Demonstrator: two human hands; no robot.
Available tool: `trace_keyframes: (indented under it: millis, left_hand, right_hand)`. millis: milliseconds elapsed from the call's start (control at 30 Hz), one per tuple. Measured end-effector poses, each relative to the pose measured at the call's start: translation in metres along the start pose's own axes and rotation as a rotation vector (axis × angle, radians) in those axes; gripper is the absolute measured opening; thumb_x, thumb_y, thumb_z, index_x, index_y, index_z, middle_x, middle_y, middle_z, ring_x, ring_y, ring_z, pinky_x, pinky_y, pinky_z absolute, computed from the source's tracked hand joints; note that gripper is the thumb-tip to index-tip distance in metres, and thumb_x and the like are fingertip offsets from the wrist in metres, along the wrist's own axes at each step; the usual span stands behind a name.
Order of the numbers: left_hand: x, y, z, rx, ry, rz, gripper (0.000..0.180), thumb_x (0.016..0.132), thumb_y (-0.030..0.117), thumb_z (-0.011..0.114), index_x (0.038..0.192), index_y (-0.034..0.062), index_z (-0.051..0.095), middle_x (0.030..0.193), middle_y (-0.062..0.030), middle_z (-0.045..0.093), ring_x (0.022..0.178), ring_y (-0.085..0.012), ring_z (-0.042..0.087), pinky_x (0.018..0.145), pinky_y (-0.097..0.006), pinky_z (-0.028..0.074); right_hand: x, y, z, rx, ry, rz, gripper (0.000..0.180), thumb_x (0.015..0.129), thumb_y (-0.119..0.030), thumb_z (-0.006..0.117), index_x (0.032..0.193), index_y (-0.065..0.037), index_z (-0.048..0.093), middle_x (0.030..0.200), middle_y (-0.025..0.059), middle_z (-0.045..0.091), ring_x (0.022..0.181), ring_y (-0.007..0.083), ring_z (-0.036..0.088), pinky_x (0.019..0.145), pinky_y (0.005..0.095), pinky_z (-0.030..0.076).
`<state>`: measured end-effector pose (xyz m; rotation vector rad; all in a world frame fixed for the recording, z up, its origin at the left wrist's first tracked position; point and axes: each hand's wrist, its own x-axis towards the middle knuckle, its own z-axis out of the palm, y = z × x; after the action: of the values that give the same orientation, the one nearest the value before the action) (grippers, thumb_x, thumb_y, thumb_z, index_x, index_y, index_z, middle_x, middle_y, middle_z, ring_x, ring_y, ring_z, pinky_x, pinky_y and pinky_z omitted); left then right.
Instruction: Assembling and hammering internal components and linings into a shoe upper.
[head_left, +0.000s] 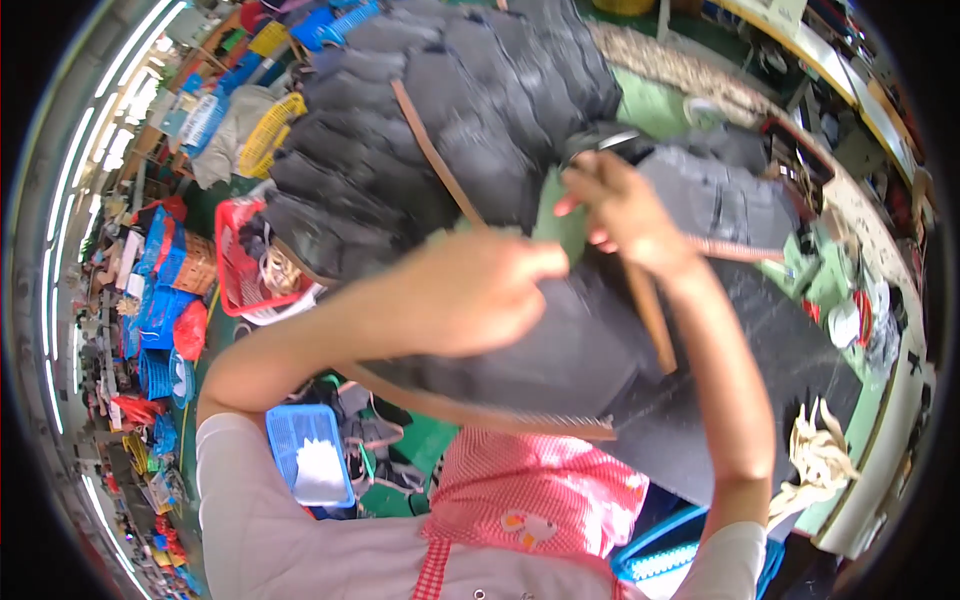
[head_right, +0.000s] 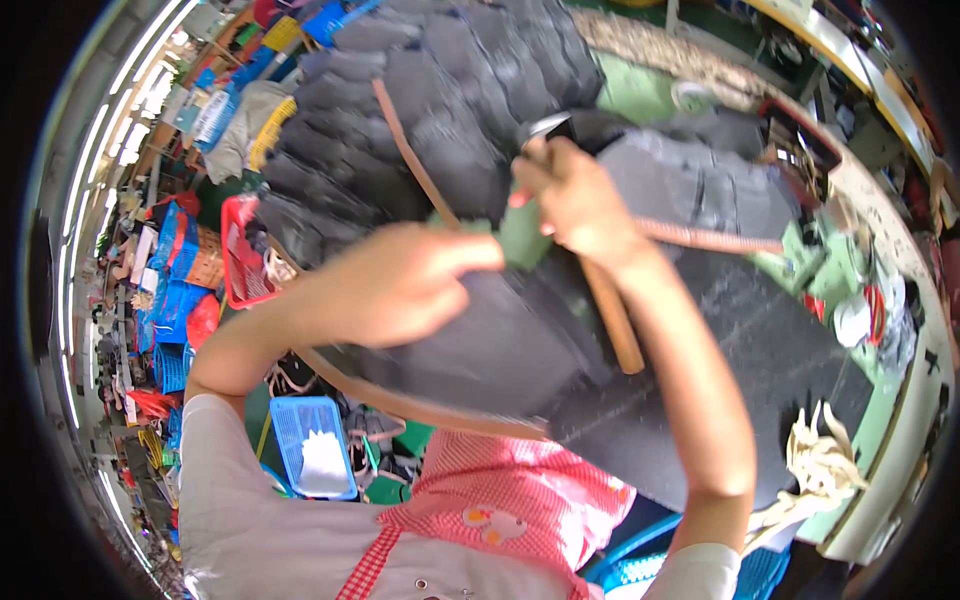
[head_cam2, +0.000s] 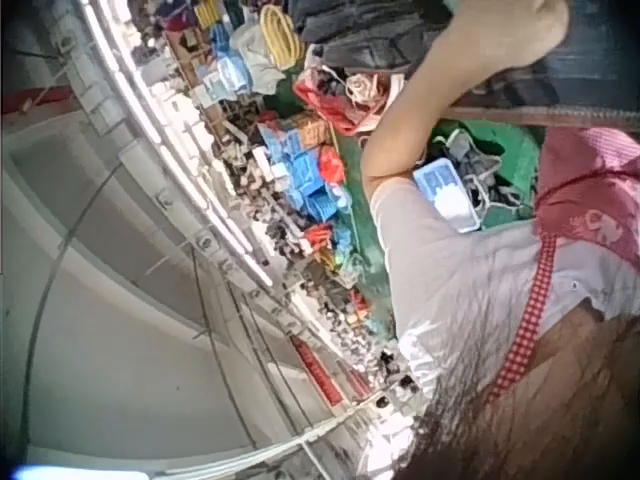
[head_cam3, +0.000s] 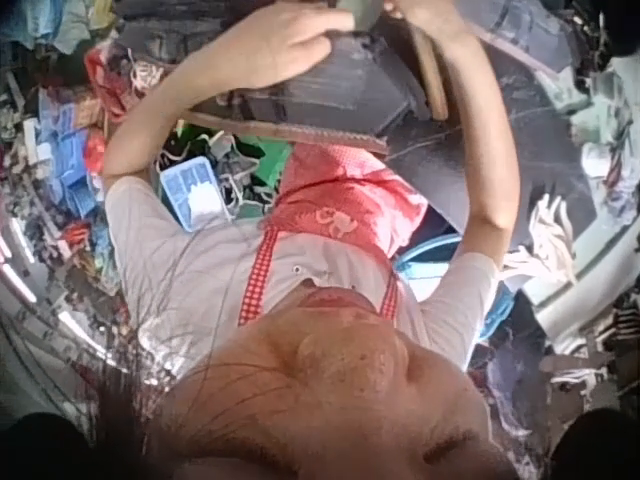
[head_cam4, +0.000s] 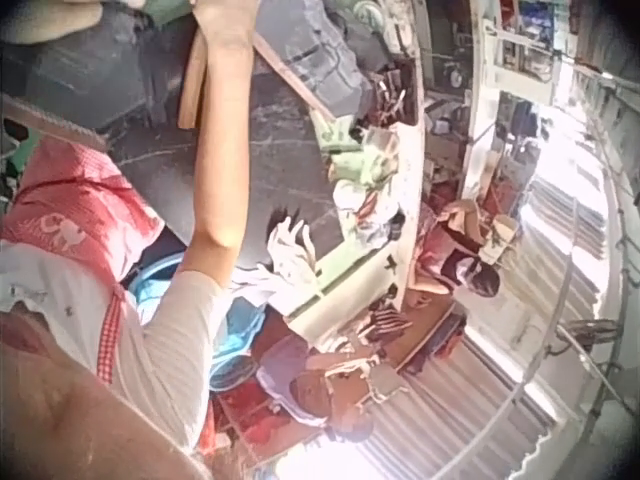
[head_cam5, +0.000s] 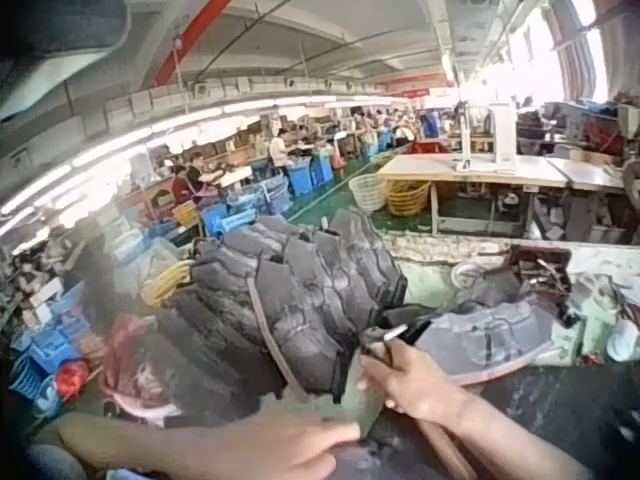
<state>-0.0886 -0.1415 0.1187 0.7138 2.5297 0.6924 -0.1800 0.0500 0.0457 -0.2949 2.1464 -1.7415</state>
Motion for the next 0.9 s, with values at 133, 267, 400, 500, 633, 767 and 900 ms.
trace_keyframes:
  millis: [133,267,400,500,633,767,900]
  left_hand:
    - [0.028,0.019,0.118,-0.221,-0.018,0.254,0.032,0.084,0.004,0.055,0.116,0.0029,0.052,0.1,-0.0189,0.062,0.093,-0.042,0.064,0.078,-0.051,0.051]
    - [0.05,0.045,0.141,-0.112,-0.035,0.249,0.043,0.079,0.006,0.06,0.121,0.002,0.054,0.105,-0.0155,0.061,0.09,-0.0365,0.066,0.074,-0.046,0.055]
    - [0.062,0.043,0.143,-0.061,0.071,0.375,0.048,0.077,0.007,0.063,0.125,0.0029,0.06,0.095,-0.0125,0.06,0.084,-0.0281,0.061,0.075,-0.042,0.05]
    - [0.076,0.047,0.139,-0.063,0.043,0.374,0.032,0.08,0.009,0.068,0.113,0.0068,0.068,0.084,-0.0078,0.061,0.081,-0.0241,0.057,0.075,-0.039,0.044]
    - [0.097,0.04,0.144,-0.081,0.06,0.417,0.016,0.078,0.015,0.078,0.093,0.0125,0.072,0.074,0.0011,0.063,0.081,-0.0221,0.058,0.075,-0.037,0.043]
    - [0.114,0.028,0.137,-0.135,-0.028,0.516,0.013,0.072,0.015,0.081,0.082,0.0125,0.074,0.084,0.0024,0.069,0.087,-0.0197,0.061,0.079,-0.036,0.044]
    - [0.113,0.018,0.144,-0.118,0.051,0.652,0.014,0.072,0.017,0.082,0.082,0.0118,0.074,0.085,0.003,0.068,0.087,-0.0186,0.061,0.076,-0.035,0.046]
  right_hand:
    - [-0.108,-0.039,-0.055,-0.078,0.055,0.148,0.03,0.102,-0.034,0.061,0.093,-0.005,0.06,0.073,-0.0021,0.06,0.057,0.0055,0.048,0.049,0.0253,0.038]
    - [-0.203,-0.014,-0.085,-0.168,0.044,0.089,0.024,0.095,-0.022,0.072,0.094,-0.002,0.059,0.069,0.0047,0.06,0.061,0.0127,0.059,0.053,0.031,0.044]
    - [-0.247,0.001,-0.073,-0.432,-0.058,0.386,0.023,0.092,-0.012,0.07,0.106,-0.001,0.054,0.074,0.0208,0.063,0.074,0.0439,0.069,0.06,0.0434,0.053]
    - [-0.265,0.029,-0.064,-0.406,0.027,0.422,0.019,0.093,-0.01,0.069,0.099,0.0,0.054,0.069,0.0161,0.056,0.059,0.0364,0.057,0.056,0.0363,0.045]
    - [-0.267,0.03,-0.064,-0.447,0.009,0.393,0.021,0.091,-0.007,0.071,0.1,0.0,0.053,0.071,0.0178,0.062,0.062,0.0365,0.067,0.054,0.0364,0.046]
    - [-0.264,0.032,-0.067,-0.45,0.003,0.371,0.021,0.091,-0.008,0.07,0.096,0.001,0.052,0.07,0.0157,0.062,0.06,0.0314,0.066,0.054,0.0354,0.045]
    - [-0.256,0.022,-0.08,-0.446,0.011,0.314,0.017,0.092,-0.007,0.067,0.101,0.004,0.057,0.071,0.0105,0.058,0.058,0.0166,0.056,0.056,0.0306,0.042]
